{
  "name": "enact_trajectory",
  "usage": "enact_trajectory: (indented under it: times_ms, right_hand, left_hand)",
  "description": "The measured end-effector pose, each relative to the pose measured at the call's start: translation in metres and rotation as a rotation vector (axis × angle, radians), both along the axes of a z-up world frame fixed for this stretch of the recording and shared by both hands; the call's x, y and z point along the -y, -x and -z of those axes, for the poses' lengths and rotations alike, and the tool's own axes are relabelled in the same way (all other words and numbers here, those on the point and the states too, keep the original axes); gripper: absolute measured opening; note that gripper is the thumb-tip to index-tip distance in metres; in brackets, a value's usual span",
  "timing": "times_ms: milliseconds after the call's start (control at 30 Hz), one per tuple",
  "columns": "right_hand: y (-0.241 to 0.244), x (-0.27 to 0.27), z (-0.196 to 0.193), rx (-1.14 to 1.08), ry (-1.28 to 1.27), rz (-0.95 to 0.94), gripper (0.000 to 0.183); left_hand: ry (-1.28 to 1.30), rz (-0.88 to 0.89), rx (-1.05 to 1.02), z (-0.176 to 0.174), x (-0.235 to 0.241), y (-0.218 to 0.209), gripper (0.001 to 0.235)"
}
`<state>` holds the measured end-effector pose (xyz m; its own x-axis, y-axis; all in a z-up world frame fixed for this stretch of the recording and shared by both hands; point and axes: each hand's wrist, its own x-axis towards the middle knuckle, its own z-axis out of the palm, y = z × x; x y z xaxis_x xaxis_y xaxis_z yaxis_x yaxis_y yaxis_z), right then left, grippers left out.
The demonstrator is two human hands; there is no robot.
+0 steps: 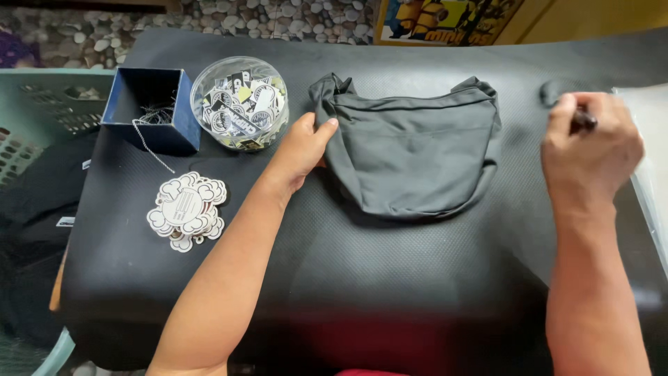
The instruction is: The person attaches a bear-shaped keychain to the zipper of a black bag using a small metal clasp. They then use a brush to dust the bag and place it into a clear plastic bag.
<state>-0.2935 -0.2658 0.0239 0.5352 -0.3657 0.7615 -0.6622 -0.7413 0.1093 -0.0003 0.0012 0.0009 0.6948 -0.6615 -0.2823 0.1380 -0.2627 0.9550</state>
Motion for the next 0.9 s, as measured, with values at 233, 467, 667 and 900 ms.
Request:
enact_trajectory:
  times_ms: [233,467,667,900]
  right_hand:
    - [-0.05,-0.145,-0.05,-0.027,-0.838,-0.778,0.015]
    - [-0.018,-0.115,-0.039,-0.008,-0.476,-0.367,0.015]
    - [-0.014,-0.166,-0.071,0.022,-1.057,-0.61,0.025]
    - [-0.032,-0.187,-0.107,0.12,-0.844,-0.718,0.016]
  left_hand:
    - [0.034,-0.009,-0.012,0.012,0.004,-0.004,0.019]
    - [-0.025,-0.012,0.01,-0.002,0.0,0.001,0.022]
    - [0.009,-0.02,0.198,0.01,0.003,0.006,0.033]
    - [0.069,-0.047,0.337,0.026,0.017,0.033,0.038]
